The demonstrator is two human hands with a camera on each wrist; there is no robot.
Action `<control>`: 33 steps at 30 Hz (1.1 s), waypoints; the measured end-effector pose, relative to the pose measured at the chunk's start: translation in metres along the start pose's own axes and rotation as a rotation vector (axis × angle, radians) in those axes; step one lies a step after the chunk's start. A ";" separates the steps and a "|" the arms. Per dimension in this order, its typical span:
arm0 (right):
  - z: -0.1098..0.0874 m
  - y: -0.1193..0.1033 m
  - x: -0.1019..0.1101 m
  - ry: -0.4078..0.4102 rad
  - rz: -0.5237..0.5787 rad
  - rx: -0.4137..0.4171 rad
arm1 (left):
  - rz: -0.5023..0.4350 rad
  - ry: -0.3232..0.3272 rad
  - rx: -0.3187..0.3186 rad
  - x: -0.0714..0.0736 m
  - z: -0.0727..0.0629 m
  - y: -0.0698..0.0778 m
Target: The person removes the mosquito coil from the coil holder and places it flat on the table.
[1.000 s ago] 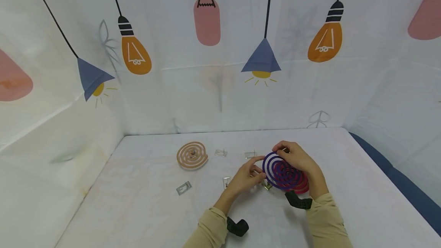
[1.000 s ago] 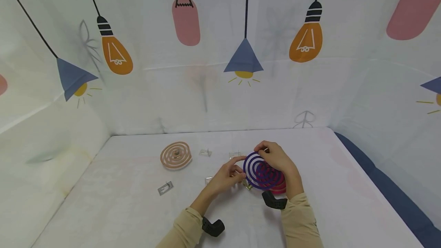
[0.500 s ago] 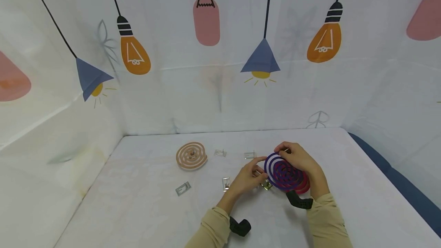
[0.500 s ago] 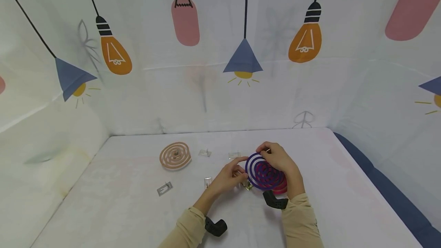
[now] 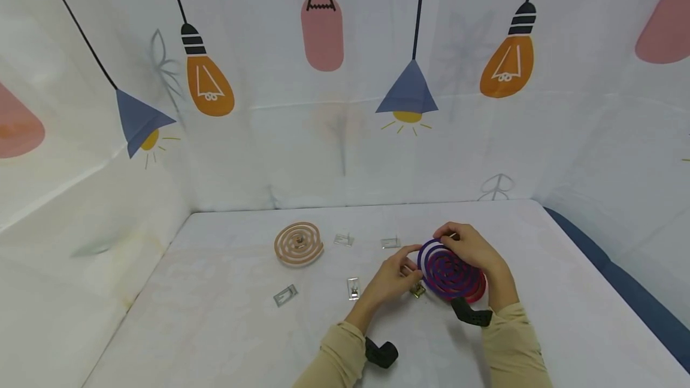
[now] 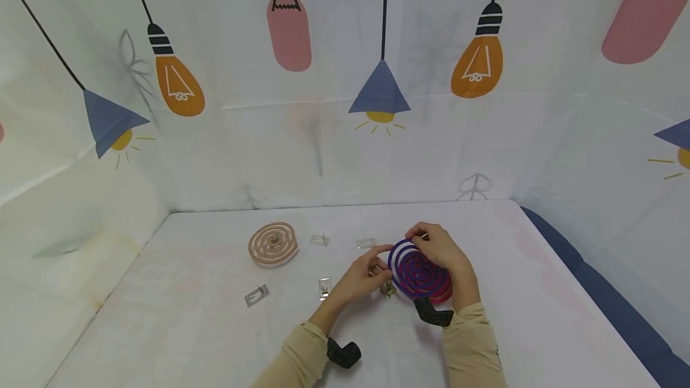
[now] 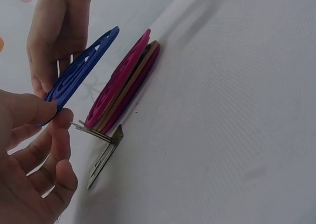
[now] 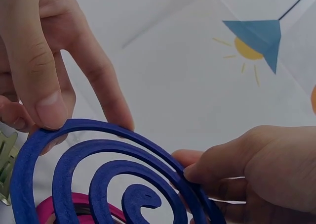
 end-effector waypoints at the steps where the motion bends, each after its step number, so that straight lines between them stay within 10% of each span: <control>1: 0.000 0.000 0.000 0.000 -0.001 -0.001 | 0.006 -0.001 -0.006 -0.001 0.001 0.000; 20: -0.004 0.014 -0.002 -0.053 0.002 -0.040 | 0.239 0.051 -0.056 -0.008 0.008 0.007; 33: -0.007 0.027 -0.001 -0.049 0.022 -0.026 | 0.227 0.071 -0.071 -0.014 0.010 0.008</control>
Point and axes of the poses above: each hand's wrist, its own z-axis towards the middle knuckle, its own x-axis out of the back of the hand, y = z × x, the point moved 8 cm from there along z, towards the middle knuckle, and after that the axes turned 10 degrees about x, right-handed, at the moved point
